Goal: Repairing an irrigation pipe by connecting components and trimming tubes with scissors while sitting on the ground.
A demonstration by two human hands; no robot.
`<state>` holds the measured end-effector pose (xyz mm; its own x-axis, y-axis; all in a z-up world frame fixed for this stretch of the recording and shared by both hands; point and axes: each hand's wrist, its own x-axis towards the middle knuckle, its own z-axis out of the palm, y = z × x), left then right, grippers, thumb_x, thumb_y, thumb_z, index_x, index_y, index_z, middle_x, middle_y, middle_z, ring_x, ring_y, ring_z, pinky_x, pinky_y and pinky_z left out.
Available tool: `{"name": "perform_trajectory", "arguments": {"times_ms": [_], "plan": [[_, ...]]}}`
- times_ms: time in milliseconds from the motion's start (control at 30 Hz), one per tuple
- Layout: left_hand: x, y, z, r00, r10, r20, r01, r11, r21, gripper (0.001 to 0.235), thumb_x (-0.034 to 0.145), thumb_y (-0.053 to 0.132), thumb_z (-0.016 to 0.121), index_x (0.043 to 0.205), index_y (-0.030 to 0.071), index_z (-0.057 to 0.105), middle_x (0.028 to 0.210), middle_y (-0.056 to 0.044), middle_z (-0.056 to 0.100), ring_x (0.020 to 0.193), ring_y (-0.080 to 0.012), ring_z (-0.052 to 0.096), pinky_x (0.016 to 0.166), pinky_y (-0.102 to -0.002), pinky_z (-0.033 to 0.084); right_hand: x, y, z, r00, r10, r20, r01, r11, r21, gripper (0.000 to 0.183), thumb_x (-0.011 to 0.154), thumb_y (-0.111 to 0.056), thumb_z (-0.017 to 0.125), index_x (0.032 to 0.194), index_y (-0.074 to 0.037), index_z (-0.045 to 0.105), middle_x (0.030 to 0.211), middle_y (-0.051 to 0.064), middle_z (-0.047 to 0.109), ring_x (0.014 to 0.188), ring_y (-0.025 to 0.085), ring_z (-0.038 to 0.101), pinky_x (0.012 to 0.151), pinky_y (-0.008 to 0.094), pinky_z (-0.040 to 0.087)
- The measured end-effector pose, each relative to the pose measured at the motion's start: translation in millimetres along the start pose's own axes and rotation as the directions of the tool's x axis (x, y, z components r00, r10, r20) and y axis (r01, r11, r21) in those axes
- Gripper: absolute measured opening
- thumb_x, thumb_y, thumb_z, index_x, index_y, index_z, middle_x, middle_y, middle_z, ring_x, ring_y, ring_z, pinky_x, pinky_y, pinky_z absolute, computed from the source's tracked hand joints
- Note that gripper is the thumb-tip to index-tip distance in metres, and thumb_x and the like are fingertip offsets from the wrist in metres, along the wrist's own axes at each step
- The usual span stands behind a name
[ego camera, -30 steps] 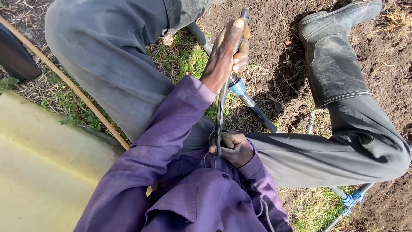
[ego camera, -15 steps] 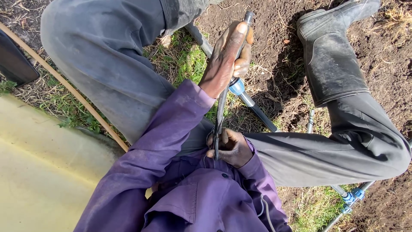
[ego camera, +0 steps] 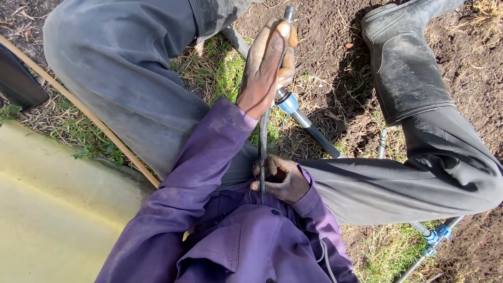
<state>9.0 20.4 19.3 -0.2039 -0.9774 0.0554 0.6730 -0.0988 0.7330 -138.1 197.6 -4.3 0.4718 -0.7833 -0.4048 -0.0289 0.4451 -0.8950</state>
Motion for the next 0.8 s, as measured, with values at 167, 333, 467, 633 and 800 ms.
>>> {"name": "perform_trajectory", "arguments": {"times_ms": [167,333,467,633,800], "plan": [[-2,0,-2,1.000,0.015,-0.009,-0.015,1.000,0.009,0.040,0.116,0.048,0.048,0.109,0.008,0.050,0.065,0.003,0.036,0.053,-0.0063,0.033,0.050,-0.023,0.028,-1,-3,0,0.999,-0.034,0.009,0.034,0.999,-0.020,0.061,0.076,0.000,0.092,0.080,-0.013,0.032,0.102,0.009,0.066,0.089,0.011,0.060,0.078,0.027,0.056],[-4,-1,-4,1.000,-0.006,0.017,0.005,1.000,0.030,0.040,0.117,0.047,0.048,0.109,0.008,0.051,0.065,0.003,0.036,0.052,-0.0066,0.033,0.050,-0.023,0.027,-1,-5,2,0.997,-0.077,-0.003,0.076,0.995,-0.064,0.064,0.073,-0.002,0.094,0.081,-0.013,0.032,0.102,0.010,0.068,0.089,0.010,0.060,0.078,0.026,0.056],[-4,0,-9,0.999,-0.019,0.041,0.017,0.999,0.038,0.037,0.116,0.045,0.048,0.112,0.008,0.052,0.066,0.003,0.037,0.051,-0.0070,0.035,0.048,-0.024,0.030,-1,-5,7,0.997,-0.070,-0.043,0.068,0.997,-0.041,0.062,0.070,-0.004,0.095,0.079,-0.013,0.034,0.093,0.007,0.070,0.086,0.008,0.064,0.077,0.026,0.057],[-7,8,-17,0.999,-0.029,0.026,0.028,0.998,0.054,0.037,0.107,0.044,0.057,0.119,0.009,0.052,0.065,0.002,0.042,0.050,-0.0089,0.038,0.046,-0.028,0.034,-1,2,5,0.995,0.028,-0.095,-0.035,0.997,-0.069,0.067,0.070,-0.007,0.097,0.073,-0.012,0.030,0.076,0.004,0.066,0.073,0.006,0.061,0.063,0.026,0.054],[-11,25,-11,0.986,0.110,-0.124,-0.088,0.982,0.169,0.050,0.110,0.058,0.052,0.110,0.008,0.050,0.066,0.003,0.040,0.048,-0.0058,0.031,0.042,-0.024,0.027,5,-9,5,0.992,-0.006,-0.130,-0.024,0.974,-0.227,0.065,0.068,-0.012,0.098,0.069,-0.011,0.033,0.070,0.003,0.061,0.064,0.006,0.054,0.054,0.026,0.048]]}}
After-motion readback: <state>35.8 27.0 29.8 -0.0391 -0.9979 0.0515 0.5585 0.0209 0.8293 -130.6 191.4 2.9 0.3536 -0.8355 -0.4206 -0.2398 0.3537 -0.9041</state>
